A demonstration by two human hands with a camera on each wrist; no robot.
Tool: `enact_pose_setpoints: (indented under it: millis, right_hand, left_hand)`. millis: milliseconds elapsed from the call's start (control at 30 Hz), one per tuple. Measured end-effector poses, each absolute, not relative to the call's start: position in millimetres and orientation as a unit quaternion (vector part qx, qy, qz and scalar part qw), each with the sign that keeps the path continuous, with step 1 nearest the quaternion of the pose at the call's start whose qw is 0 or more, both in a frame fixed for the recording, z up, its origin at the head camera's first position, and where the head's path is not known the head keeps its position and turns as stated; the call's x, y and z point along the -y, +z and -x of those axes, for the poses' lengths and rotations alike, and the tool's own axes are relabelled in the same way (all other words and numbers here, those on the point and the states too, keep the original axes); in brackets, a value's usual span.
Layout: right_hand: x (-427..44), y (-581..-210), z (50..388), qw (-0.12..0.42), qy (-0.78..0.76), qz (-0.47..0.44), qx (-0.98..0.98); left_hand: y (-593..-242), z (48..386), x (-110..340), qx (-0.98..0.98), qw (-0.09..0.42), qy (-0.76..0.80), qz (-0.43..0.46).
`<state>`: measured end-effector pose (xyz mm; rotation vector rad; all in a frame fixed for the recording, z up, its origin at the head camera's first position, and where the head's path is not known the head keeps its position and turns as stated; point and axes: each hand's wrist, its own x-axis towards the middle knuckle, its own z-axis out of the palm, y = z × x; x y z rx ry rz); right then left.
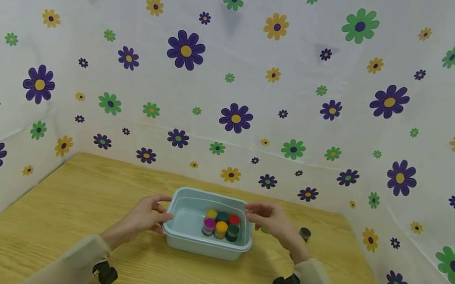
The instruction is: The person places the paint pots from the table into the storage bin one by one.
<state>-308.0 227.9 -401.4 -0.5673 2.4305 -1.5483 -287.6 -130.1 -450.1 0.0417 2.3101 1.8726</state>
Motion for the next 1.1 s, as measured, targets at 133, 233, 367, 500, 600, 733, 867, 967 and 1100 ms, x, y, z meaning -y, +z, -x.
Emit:
enact_pose_setpoints:
  millis: [133,233,367,500,600,733,867,967,1100]
  right_hand:
    - [-240.6,-395.6,305.3,0.102,-0.520,0.179,-0.829]
    - [-249.4,-395.1,304.9,0.102,-0.515,0.174,-0.833]
    - [-260.7,-397.1,305.7,0.100,-0.511,0.172,-0.836]
    - [-271.3,-398.8,304.6,0.096,-0.506,0.180,-0.838]
    - [-280.0,-400.2,301.7,0.095,-0.496,0.183,-0.844]
    - [-292.5,-401.9,298.0,0.094,-0.483,0.168,-0.854]
    - [-305.9,-405.1,295.3,0.089,-0.471,0.152,-0.864]
    - [-316.6,-410.1,294.5,0.084,-0.463,0.150,-0.870]
    - [-329.5,-415.8,294.4,0.084,-0.464,0.150,-0.869]
  left_hand:
    - [-448.7,287.0,130.4,-0.772,0.086,0.630,-0.019]
    - [-448.2,286.2,130.4,-0.772,0.086,0.630,-0.017]
    - [-448.0,286.2,130.1,-0.773,0.086,0.629,-0.018]
    - [-448.5,287.1,130.1,-0.772,0.085,0.630,-0.023]
    - [-448.3,286.9,130.1,-0.772,0.087,0.629,-0.031]
    - [-448.6,286.7,129.8,-0.771,0.087,0.630,-0.042]
    - [-449.4,287.2,129.5,-0.771,0.082,0.631,-0.043]
    - [-449.3,286.7,129.7,-0.773,0.079,0.628,-0.041]
    - [-448.4,285.4,130.4,-0.773,0.080,0.628,-0.037]
